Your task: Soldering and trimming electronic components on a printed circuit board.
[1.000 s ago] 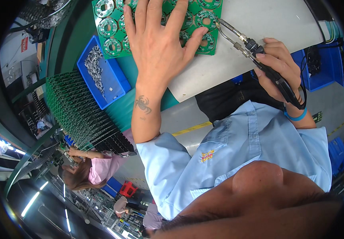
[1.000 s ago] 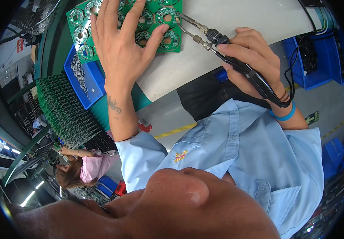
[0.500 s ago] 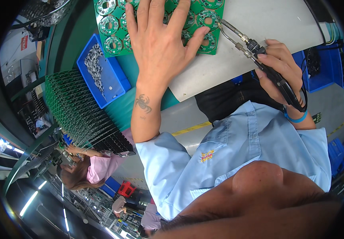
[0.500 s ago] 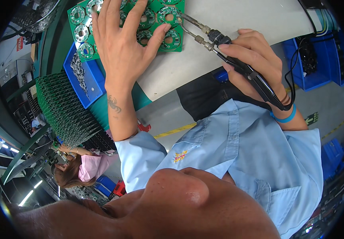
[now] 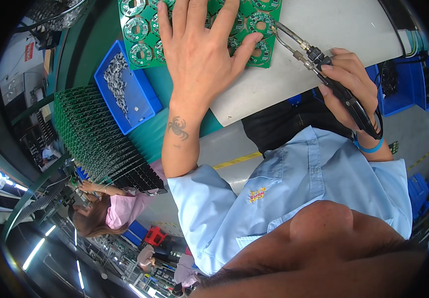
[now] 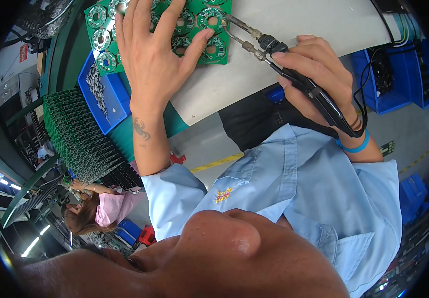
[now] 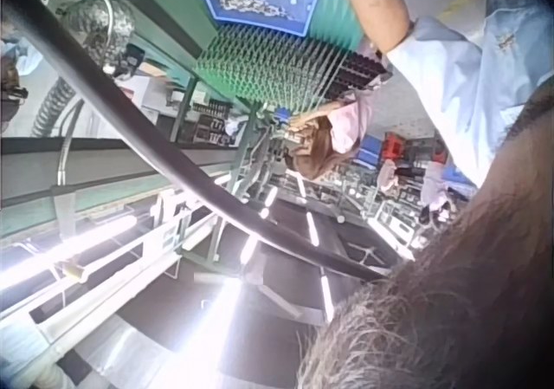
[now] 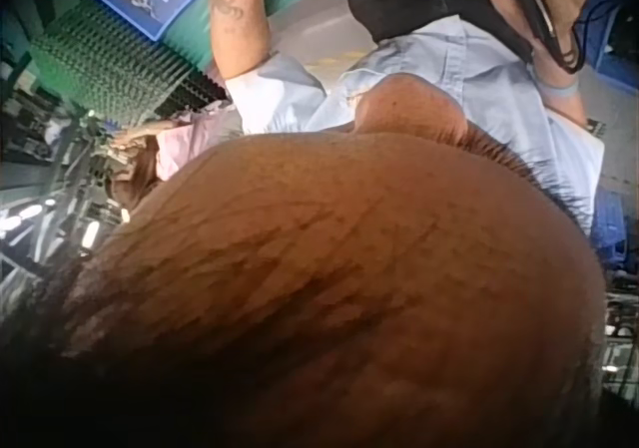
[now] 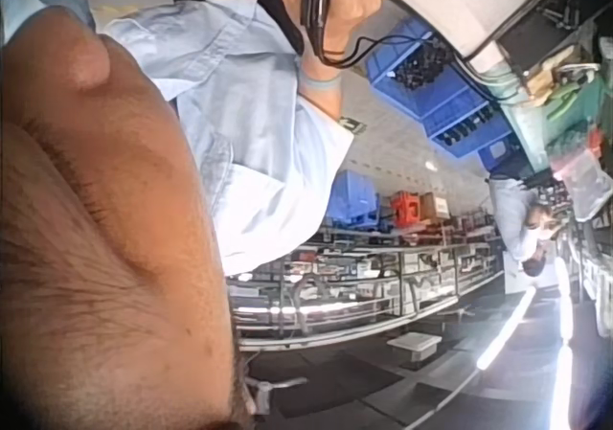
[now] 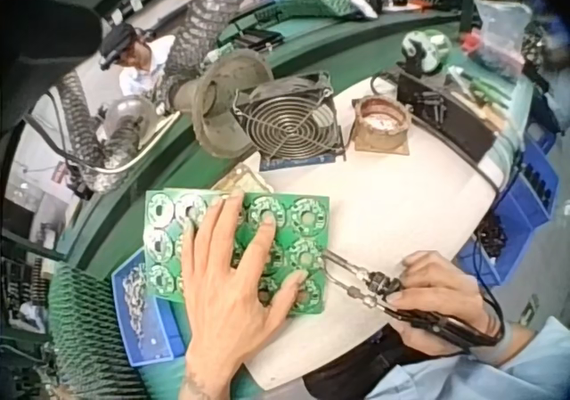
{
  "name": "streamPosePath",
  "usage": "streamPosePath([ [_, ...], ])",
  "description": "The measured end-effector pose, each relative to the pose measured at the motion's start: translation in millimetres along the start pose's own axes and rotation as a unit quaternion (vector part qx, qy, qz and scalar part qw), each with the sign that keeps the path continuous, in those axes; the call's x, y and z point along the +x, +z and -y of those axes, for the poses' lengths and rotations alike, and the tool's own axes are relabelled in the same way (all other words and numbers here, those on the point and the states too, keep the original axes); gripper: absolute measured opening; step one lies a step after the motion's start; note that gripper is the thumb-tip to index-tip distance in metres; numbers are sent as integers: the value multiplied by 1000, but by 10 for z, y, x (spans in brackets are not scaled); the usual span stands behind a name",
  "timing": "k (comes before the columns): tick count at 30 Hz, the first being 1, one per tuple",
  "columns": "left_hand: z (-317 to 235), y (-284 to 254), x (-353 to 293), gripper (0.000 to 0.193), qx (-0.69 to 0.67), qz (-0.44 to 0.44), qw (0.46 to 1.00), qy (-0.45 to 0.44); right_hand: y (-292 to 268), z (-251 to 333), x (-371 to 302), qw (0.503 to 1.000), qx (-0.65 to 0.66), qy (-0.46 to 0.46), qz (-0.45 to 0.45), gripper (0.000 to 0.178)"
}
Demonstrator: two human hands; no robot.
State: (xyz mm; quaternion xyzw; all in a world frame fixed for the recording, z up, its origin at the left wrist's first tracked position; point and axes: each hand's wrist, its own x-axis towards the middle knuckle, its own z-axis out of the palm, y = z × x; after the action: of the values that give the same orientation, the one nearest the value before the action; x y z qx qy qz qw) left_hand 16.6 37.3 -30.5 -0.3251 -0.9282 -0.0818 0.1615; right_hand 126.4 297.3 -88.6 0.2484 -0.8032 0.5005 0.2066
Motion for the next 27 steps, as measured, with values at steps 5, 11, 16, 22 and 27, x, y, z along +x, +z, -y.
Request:
streamPosePath([
  [5, 10, 7, -4, 60, -5, -9, 1000, 7, -61, 67, 113, 1000, 7, 2, 13, 45],
  [11, 29, 31, -10, 60, -15, -30, 999, 17, -188, 114, 253, 999, 14, 19, 40, 42],
  [16, 21, 15, -9, 60, -15, -24, 999, 13, -244, 120, 318, 998, 20, 29, 50, 41],
  [22, -101, -149, 24, 59, -20, 70, 995, -63, -263, 95, 309, 999, 26, 11, 37, 38],
  [27, 25, 0, -41, 60, -9, -24, 1000, 9, -426, 22, 338, 999, 26, 36, 14, 36],
])
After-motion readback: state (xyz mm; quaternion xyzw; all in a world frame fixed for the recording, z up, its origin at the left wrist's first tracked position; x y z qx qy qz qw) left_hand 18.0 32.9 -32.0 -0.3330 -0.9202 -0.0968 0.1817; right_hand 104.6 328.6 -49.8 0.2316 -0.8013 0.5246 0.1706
